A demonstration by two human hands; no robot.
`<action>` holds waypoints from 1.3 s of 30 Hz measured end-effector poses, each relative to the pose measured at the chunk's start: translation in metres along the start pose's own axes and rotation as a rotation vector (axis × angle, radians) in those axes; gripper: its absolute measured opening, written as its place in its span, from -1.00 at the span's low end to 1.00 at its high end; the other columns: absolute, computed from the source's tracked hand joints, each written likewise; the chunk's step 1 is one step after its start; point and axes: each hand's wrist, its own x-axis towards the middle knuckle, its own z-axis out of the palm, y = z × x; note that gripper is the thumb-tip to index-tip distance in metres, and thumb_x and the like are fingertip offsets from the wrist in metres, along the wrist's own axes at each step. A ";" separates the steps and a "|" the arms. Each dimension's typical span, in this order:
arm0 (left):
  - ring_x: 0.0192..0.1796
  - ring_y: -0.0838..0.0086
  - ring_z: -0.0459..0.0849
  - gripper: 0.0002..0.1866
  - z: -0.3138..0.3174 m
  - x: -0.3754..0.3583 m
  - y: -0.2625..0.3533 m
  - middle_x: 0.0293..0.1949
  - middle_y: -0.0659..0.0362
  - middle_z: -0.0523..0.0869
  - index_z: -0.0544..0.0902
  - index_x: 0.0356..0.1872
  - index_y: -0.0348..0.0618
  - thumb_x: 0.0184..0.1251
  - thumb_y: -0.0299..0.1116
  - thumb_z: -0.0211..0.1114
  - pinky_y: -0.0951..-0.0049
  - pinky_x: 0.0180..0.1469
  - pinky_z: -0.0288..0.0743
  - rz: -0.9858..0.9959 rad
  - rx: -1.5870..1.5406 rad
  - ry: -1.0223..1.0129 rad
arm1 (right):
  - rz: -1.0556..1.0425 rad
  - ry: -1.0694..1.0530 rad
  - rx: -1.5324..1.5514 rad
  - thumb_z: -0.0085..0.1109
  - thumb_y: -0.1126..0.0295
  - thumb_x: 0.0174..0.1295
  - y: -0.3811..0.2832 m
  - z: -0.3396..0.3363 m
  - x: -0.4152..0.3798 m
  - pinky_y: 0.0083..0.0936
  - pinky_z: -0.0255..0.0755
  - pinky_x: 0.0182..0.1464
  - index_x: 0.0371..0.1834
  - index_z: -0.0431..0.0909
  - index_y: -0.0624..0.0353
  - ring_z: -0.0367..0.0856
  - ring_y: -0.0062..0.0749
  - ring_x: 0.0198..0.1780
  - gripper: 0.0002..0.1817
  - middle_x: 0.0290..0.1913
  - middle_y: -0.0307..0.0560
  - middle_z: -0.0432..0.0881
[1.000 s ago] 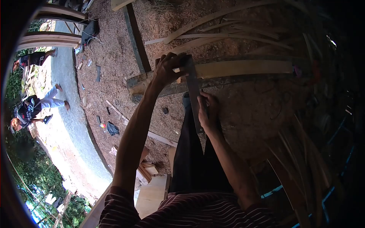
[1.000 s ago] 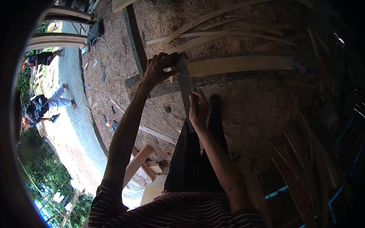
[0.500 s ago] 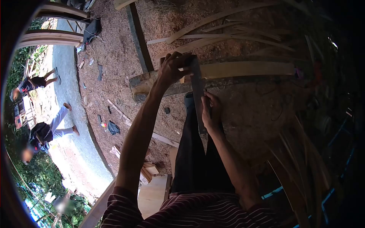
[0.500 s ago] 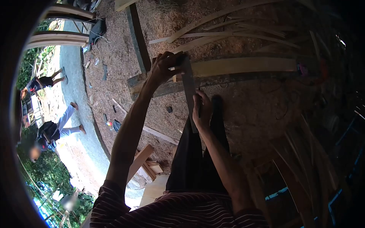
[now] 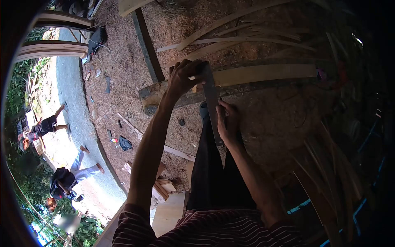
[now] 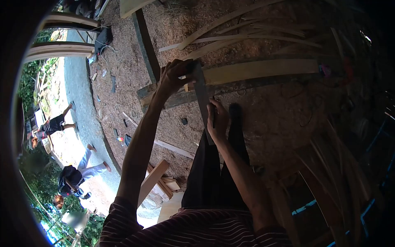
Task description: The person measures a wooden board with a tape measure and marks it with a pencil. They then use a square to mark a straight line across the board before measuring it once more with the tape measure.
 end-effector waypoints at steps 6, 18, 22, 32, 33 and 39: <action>-0.12 0.35 0.67 -0.33 -0.005 0.000 0.002 -0.19 0.19 0.67 0.63 0.07 -0.02 -0.21 -0.15 0.59 0.30 -0.07 0.54 -0.018 -0.013 -0.019 | -0.011 0.016 -0.037 0.09 0.36 0.33 -0.009 -0.002 0.001 -0.49 0.48 -0.16 -0.03 0.58 0.31 0.64 -0.42 -0.23 -0.73 -0.26 -0.01 0.67; -0.06 0.31 0.64 -0.32 -0.007 0.000 0.002 -0.16 0.18 0.66 0.62 0.10 0.03 -0.19 -0.12 0.57 0.25 0.03 0.48 -0.053 0.016 -0.066 | 0.024 0.013 0.040 0.08 0.35 0.35 -0.001 0.004 -0.001 -0.53 0.45 -0.15 -0.02 0.58 0.31 0.62 -0.47 -0.21 -0.73 -0.25 -0.04 0.66; -0.03 0.30 0.62 -0.33 -0.007 0.000 0.003 -0.15 0.18 0.66 0.62 0.11 0.06 -0.18 -0.10 0.56 0.24 0.07 0.44 -0.074 -0.008 -0.078 | -0.015 0.016 0.033 0.07 0.37 0.35 -0.002 0.005 -0.001 -0.53 0.46 -0.15 -0.03 0.58 0.31 0.62 -0.48 -0.21 -0.74 -0.24 -0.04 0.66; -0.07 0.31 0.64 -0.31 -0.006 0.000 0.002 -0.12 0.20 0.65 0.62 0.11 0.06 -0.18 -0.06 0.55 0.26 0.00 0.48 -0.062 0.044 -0.079 | 0.010 0.008 0.076 0.06 0.38 0.37 0.009 0.006 0.000 -0.54 0.47 -0.16 -0.03 0.57 0.31 0.62 -0.49 -0.20 -0.75 -0.22 -0.05 0.65; -0.08 0.31 0.64 -0.31 -0.006 0.000 0.002 -0.12 0.19 0.65 0.62 0.11 0.05 -0.18 -0.06 0.55 0.26 -0.01 0.49 -0.050 0.053 -0.070 | 0.014 0.010 0.088 0.06 0.38 0.37 0.009 0.007 0.000 -0.54 0.47 -0.16 -0.02 0.57 0.31 0.61 -0.50 -0.20 -0.75 -0.22 -0.06 0.64; 0.05 0.27 0.52 -0.24 -0.002 -0.002 -0.001 -0.07 0.22 0.62 0.58 0.17 0.15 -0.24 -0.07 0.58 0.17 0.15 0.21 -0.150 -0.085 -0.108 | 0.026 0.025 0.125 0.06 0.38 0.37 0.010 0.008 -0.001 -0.53 0.45 -0.18 -0.03 0.57 0.31 0.59 -0.51 -0.24 -0.75 -0.24 -0.07 0.64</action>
